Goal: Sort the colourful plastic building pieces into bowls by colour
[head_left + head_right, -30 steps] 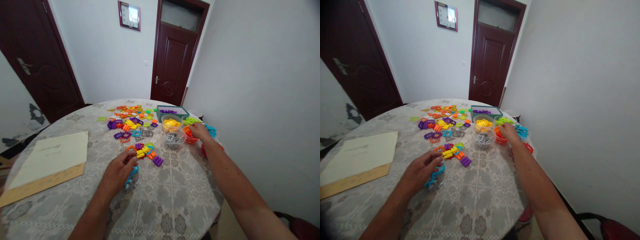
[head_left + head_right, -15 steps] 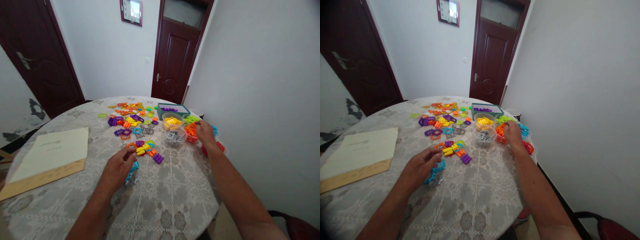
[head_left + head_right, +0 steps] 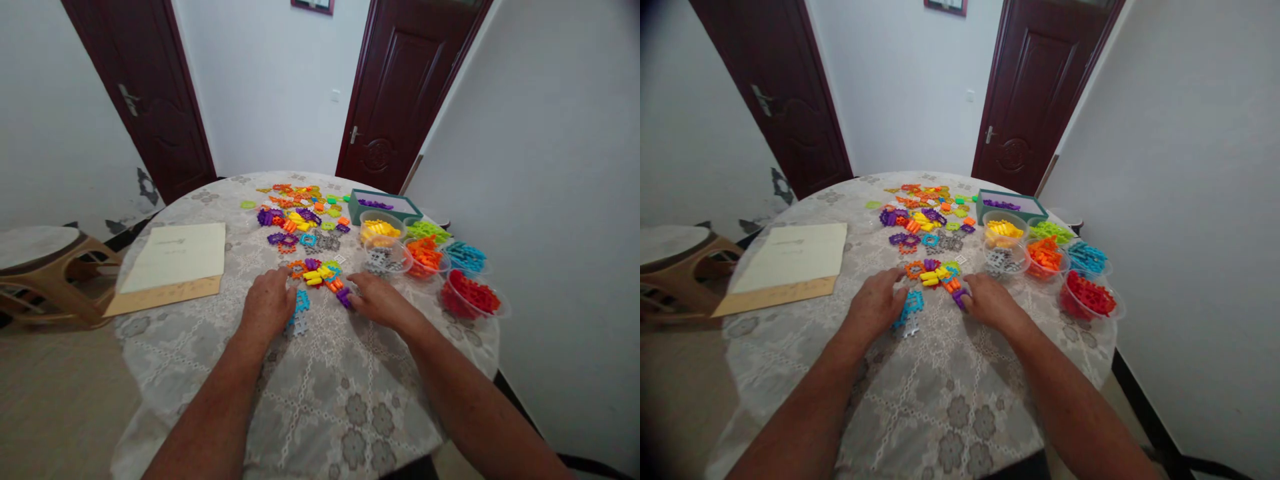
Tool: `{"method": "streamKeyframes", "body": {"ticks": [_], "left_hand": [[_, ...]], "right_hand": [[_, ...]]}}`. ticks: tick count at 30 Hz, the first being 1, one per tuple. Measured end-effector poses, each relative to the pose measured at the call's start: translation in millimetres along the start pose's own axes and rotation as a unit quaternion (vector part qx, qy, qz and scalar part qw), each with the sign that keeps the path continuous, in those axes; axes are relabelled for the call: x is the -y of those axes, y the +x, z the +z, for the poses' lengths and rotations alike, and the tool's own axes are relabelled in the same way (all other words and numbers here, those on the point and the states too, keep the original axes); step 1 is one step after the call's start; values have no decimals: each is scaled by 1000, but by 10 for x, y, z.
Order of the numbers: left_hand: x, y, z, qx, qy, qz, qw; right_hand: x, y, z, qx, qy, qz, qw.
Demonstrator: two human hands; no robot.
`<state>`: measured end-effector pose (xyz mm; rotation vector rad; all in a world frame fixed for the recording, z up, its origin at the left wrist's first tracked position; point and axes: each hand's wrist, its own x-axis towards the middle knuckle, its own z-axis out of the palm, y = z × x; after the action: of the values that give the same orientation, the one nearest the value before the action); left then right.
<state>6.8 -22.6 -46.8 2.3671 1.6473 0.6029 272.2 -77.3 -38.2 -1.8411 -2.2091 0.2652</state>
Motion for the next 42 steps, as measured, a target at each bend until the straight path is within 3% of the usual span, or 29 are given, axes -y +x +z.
{"method": "streamKeyframes", "body": {"ticks": [3, 8, 16, 19, 23, 25, 27, 29, 32, 34, 36, 38, 42], "left_hand": [[-17, -6, 8, 23, 13, 9, 1000], [-19, -15, 7, 51, 23, 13, 998], [-22, -26, 27, 91, 45, 32, 994], [-39, -30, 23, 94, 45, 34, 994], [-77, -24, -17, 115, 51, 21, 992], [-87, -22, -37, 125, 39, 15, 991], [-86, -25, -46, 133, 13, 6, 991], [-73, -30, -43, 137, -17, 0, 990], [-42, -31, -25, 137, -48, 5, 989], [-22, -25, -12, 137, -57, 10, 989], [-7, -18, 1, 137, -62, 13, 988], [3, -14, 15, 135, -71, 16, 988], [28, -13, 50, 115, -96, 19, 989]], "right_hand": [[-2, 7, 144, 14, -2, 22, 1000], [-47, -49, 233, -1, 46, -5, 999], [-23, -9, 184, -115, 161, -21, 980], [88, -62, 56, -60, 191, -25, 979], [166, -100, -237, 48, 192, -80, 977], [88, 27, -433, 44, 164, -98, 981], [-93, 294, -658, -22, 125, -82, 989], [-348, 655, -900, -139, 75, -37, 987], [-728, 1132, -1212, -312, 5, 51, 949], [-872, 1262, -1299, -375, -21, 86, 923], [-871, 1207, -1232, -396, -23, 89, 914], [-724, 1007, -1009, -375, 6, 70, 924], [-183, 461, -341, -239, 121, 37, 963]]}}
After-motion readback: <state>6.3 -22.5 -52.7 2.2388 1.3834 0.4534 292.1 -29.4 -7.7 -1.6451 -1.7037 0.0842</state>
